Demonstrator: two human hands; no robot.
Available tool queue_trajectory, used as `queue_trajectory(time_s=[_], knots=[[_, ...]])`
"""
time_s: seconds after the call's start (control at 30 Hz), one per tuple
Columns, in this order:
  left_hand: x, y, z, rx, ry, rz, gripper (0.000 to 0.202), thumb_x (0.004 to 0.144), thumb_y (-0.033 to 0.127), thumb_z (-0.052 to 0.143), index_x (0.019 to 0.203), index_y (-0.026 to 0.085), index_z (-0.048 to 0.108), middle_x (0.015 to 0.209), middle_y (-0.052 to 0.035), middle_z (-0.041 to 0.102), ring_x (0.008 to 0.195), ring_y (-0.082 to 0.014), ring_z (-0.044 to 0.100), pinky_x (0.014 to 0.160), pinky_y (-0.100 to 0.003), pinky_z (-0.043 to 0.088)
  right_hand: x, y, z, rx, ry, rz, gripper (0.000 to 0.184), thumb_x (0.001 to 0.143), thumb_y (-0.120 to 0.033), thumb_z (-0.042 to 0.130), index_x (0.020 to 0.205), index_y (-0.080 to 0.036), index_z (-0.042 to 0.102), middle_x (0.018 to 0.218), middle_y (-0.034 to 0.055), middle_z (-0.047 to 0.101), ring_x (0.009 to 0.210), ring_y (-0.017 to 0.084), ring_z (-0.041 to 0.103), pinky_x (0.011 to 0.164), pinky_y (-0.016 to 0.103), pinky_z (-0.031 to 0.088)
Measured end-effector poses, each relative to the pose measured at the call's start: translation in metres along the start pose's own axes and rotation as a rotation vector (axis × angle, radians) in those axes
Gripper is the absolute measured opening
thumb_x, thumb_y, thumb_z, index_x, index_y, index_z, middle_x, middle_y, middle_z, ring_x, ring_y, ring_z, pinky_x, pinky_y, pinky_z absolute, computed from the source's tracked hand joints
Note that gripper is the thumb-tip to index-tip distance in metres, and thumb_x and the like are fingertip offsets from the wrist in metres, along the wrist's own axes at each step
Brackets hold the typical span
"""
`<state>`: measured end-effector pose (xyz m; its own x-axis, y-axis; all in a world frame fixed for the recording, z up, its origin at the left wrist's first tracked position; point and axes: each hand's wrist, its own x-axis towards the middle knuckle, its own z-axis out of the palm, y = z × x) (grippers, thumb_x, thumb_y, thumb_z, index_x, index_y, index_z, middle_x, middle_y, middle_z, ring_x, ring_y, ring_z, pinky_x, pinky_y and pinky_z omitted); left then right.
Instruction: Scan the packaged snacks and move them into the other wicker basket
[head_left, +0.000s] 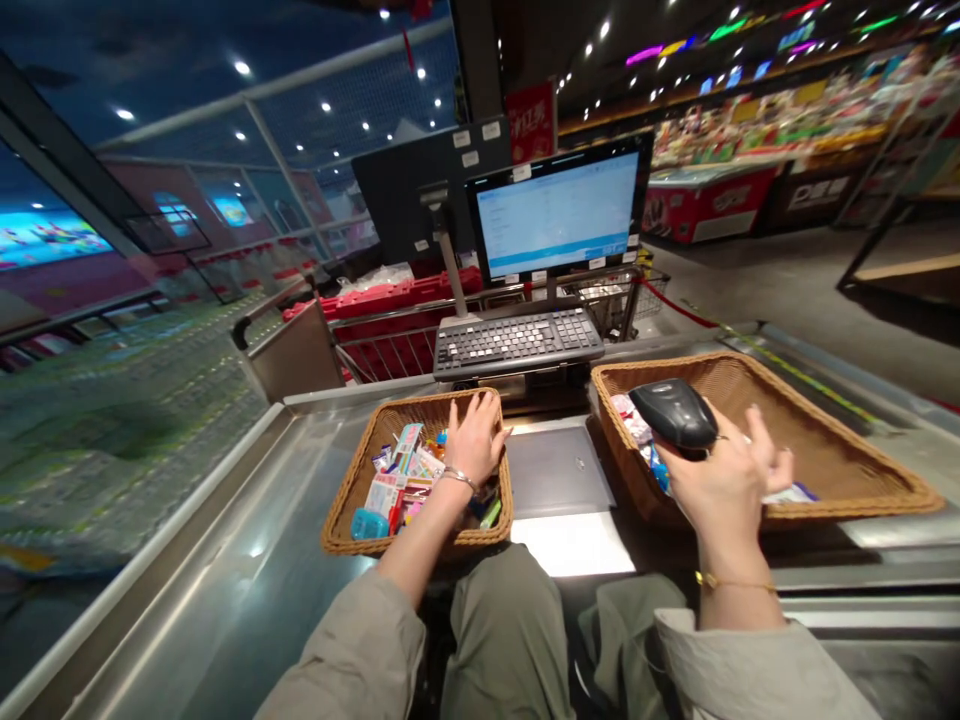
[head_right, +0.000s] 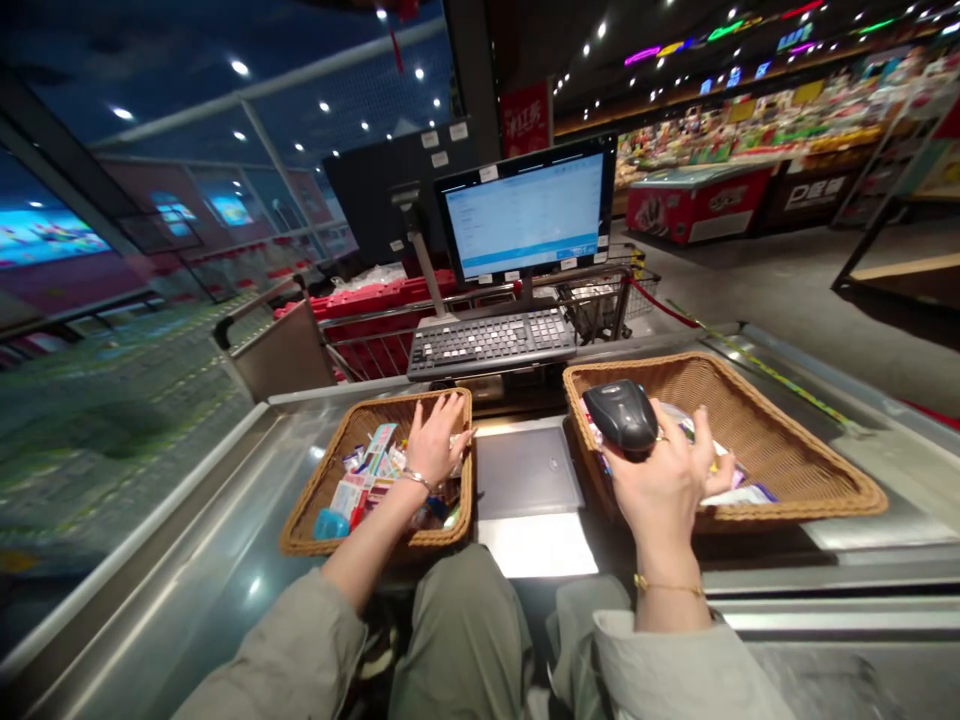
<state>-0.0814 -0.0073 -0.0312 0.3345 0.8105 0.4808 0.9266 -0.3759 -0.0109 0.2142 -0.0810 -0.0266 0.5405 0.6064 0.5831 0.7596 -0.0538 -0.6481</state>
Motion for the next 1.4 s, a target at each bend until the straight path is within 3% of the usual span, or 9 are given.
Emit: queue_trajectory(time_s=[0.23, 0.33, 0.47, 0.67, 0.83, 1.0, 1.2, 1.4], knots=[[-0.023, -0.066, -0.017, 0.138, -0.236, -0.312, 0.056, 0.1, 0.034, 0.05, 0.154, 0.018, 0.044, 0.16, -0.0134, 0.044, 0.151, -0.0293, 0.038, 0.127, -0.055, 0.022, -0.006, -0.015, 0.002, -0.006, -0.016, -0.058, 0.053, 0.084, -0.057, 0.055, 0.122, -0.022, 0.067, 0.129, 0.0157, 0.07, 0.147, 0.04, 0.038, 0.115, 0.068, 0.018], [-0.036, -0.087, -0.025, 0.223, -0.319, -0.453, 0.06, 0.1, 0.037, 0.05, 0.154, 0.012, 0.043, 0.161, -0.0169, 0.043, 0.151, -0.032, 0.037, 0.125, -0.053, 0.025, -0.008, -0.017, 0.002, -0.003, -0.026, -0.069, 0.055, 0.084, -0.057, 0.056, 0.124, -0.022, 0.066, 0.132, 0.016, 0.069, 0.147, 0.041, 0.037, 0.115, 0.069, 0.018], [-0.048, -0.1, -0.03, 0.303, -0.426, -0.591, 0.058, 0.099, 0.04, 0.051, 0.146, 0.006, 0.049, 0.152, -0.0242, 0.052, 0.145, -0.0333, 0.046, 0.119, -0.045, 0.035, -0.009, -0.017, 0.005, 0.001, -0.05, -0.087, 0.053, 0.084, -0.056, 0.057, 0.124, -0.022, 0.066, 0.132, 0.0168, 0.068, 0.147, 0.043, 0.037, 0.114, 0.073, 0.017], [-0.05, -0.101, -0.027, 0.276, -0.558, -0.754, 0.052, 0.097, 0.044, 0.053, 0.129, 0.004, 0.061, 0.12, -0.0264, 0.072, 0.113, -0.0336, 0.071, 0.092, -0.04, 0.055, -0.012, -0.021, 0.007, 0.014, -0.033, -0.101, 0.053, 0.084, -0.059, 0.057, 0.121, -0.023, 0.068, 0.131, 0.0157, 0.069, 0.145, 0.042, 0.041, 0.115, 0.072, 0.02], [-0.05, -0.104, -0.026, 0.255, -0.625, -0.808, 0.047, 0.096, 0.048, 0.054, 0.115, 0.009, 0.072, 0.119, -0.0263, 0.073, 0.112, -0.0343, 0.072, 0.089, -0.04, 0.057, -0.012, -0.024, 0.005, 0.003, -0.036, -0.103, 0.053, 0.084, -0.059, 0.057, 0.12, -0.022, 0.069, 0.129, 0.0162, 0.07, 0.145, 0.042, 0.042, 0.116, 0.071, 0.021], [-0.047, -0.107, -0.026, 0.233, -0.656, -0.831, 0.049, 0.095, 0.05, 0.056, 0.117, 0.009, 0.073, 0.12, -0.0265, 0.073, 0.112, -0.0353, 0.072, 0.089, -0.041, 0.057, -0.012, -0.023, 0.006, 0.018, -0.045, -0.112, 0.056, 0.084, -0.061, 0.055, 0.121, -0.022, 0.068, 0.127, 0.0159, 0.07, 0.144, 0.042, 0.042, 0.116, 0.07, 0.02], [-0.045, -0.108, -0.021, 0.18, -0.637, -0.725, 0.041, 0.093, 0.045, 0.062, 0.127, 0.023, 0.069, 0.125, -0.0159, 0.074, 0.11, -0.0287, 0.073, 0.089, -0.034, 0.056, -0.012, -0.023, 0.006, 0.049, -0.051, -0.085, 0.059, 0.083, -0.06, 0.056, 0.124, -0.02, 0.067, 0.127, 0.0177, 0.07, 0.143, 0.042, 0.044, 0.115, 0.072, 0.019], [-0.043, -0.11, -0.018, 0.163, -0.608, -0.636, 0.046, 0.09, 0.039, 0.069, 0.135, 0.03, 0.064, 0.125, -0.0116, 0.075, 0.116, -0.0282, 0.071, 0.092, -0.033, 0.054, -0.013, -0.023, 0.007, 0.033, -0.066, -0.09, 0.055, 0.084, -0.059, 0.056, 0.123, -0.021, 0.067, 0.13, 0.0163, 0.069, 0.143, 0.04, 0.044, 0.115, 0.072, 0.019]])
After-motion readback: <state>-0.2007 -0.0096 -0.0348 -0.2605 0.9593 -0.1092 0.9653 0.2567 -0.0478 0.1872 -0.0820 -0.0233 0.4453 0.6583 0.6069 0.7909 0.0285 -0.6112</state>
